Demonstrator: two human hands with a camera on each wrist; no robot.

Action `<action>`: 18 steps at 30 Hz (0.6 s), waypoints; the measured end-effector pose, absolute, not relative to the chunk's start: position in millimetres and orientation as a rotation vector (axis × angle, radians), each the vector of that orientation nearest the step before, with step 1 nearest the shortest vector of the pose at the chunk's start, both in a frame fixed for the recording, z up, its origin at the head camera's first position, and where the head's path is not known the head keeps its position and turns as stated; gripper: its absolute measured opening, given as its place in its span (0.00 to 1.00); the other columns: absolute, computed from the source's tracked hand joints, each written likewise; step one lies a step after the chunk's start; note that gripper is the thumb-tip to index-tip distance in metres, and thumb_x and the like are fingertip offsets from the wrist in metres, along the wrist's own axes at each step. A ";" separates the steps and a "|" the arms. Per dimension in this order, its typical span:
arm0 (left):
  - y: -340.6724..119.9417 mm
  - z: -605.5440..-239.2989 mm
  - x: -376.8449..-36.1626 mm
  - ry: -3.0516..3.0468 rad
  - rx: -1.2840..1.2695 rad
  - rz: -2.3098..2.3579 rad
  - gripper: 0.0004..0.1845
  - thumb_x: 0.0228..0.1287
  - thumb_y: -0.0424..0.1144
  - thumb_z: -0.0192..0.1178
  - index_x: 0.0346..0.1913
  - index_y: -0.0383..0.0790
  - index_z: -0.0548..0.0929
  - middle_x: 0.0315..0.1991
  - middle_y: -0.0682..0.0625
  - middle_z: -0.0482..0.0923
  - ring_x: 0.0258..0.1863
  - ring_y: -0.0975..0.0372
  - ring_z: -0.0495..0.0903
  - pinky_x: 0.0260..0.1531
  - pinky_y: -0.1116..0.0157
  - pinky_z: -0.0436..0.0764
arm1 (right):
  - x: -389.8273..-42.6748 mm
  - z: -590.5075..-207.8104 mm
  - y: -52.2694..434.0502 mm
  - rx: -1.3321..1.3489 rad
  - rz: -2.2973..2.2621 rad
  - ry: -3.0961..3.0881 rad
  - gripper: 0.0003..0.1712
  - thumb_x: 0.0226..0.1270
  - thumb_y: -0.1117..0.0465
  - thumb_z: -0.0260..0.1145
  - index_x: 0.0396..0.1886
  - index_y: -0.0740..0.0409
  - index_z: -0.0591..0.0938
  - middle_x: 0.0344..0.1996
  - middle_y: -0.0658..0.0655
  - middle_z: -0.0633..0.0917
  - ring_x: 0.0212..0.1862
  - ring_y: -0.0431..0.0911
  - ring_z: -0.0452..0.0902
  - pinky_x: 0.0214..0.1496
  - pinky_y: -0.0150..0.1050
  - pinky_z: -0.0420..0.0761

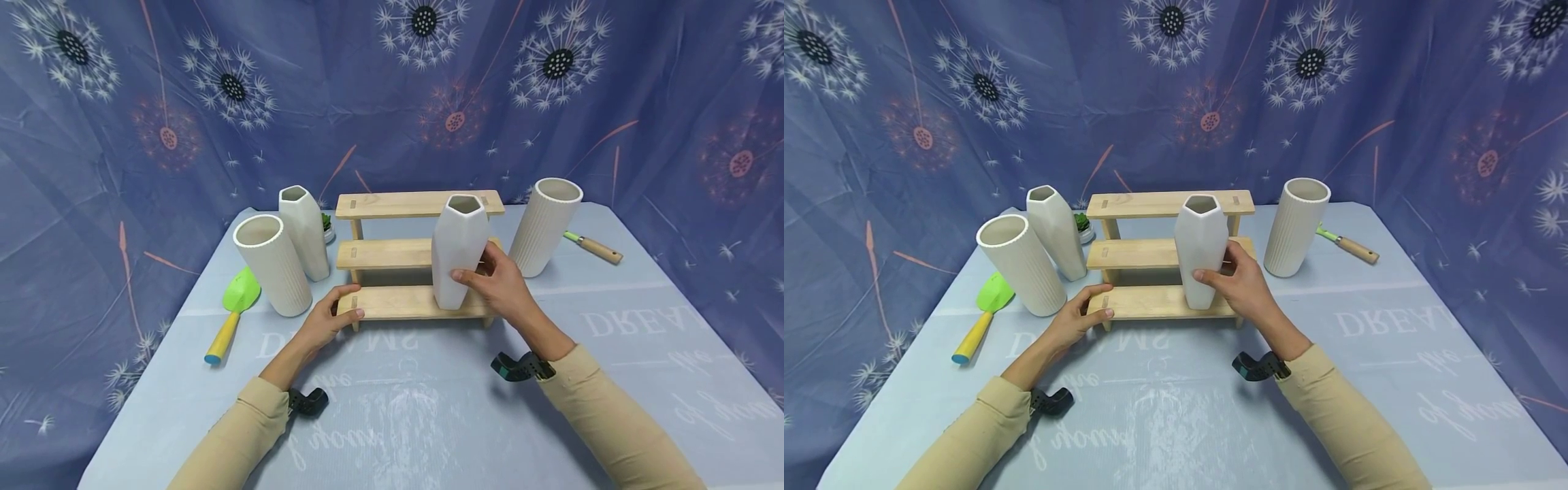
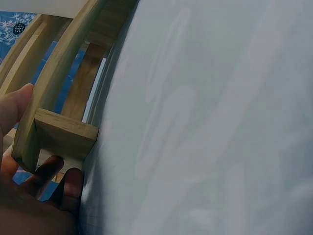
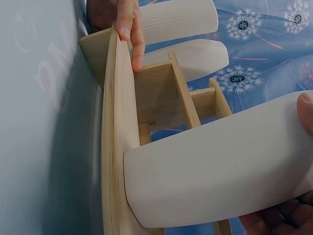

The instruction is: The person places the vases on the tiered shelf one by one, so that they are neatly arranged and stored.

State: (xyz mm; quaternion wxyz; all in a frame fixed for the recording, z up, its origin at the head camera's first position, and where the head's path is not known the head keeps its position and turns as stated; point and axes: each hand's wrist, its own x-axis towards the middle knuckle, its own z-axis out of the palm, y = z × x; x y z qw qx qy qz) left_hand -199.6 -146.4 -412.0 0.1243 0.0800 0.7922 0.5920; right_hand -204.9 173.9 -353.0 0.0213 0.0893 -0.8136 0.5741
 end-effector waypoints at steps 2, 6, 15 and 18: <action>-146.7 -413.0 -200.3 2.312 0.237 1.722 0.29 0.63 0.35 0.61 0.67 0.40 0.66 0.59 0.37 0.68 0.49 0.59 0.69 0.45 0.68 0.70 | -205.4 -353.4 174.4 0.288 1.779 -2.517 0.41 0.56 0.51 0.72 0.67 0.50 0.66 0.60 0.59 0.74 0.59 0.53 0.73 0.62 0.52 0.70; -148.1 -419.8 -203.6 2.315 0.245 1.731 0.30 0.62 0.35 0.61 0.67 0.40 0.66 0.57 0.37 0.69 0.47 0.59 0.69 0.44 0.67 0.70 | -205.9 -354.4 175.2 0.311 1.779 -2.507 0.40 0.56 0.52 0.72 0.67 0.50 0.66 0.60 0.58 0.74 0.59 0.53 0.73 0.61 0.51 0.71; -152.6 -441.0 -212.4 2.344 0.238 1.724 0.30 0.62 0.40 0.63 0.67 0.48 0.67 0.60 0.41 0.68 0.49 0.60 0.70 0.45 0.68 0.71 | -205.2 -356.5 176.4 0.315 1.790 -2.512 0.41 0.56 0.51 0.72 0.68 0.50 0.65 0.61 0.59 0.73 0.61 0.54 0.71 0.63 0.52 0.69; -152.2 -438.5 -211.9 2.321 0.243 1.743 0.30 0.62 0.39 0.63 0.66 0.47 0.67 0.61 0.40 0.68 0.49 0.60 0.70 0.45 0.68 0.71 | -203.3 -357.8 178.9 0.287 1.759 -2.531 0.42 0.55 0.49 0.72 0.68 0.50 0.65 0.61 0.60 0.74 0.60 0.54 0.72 0.64 0.53 0.69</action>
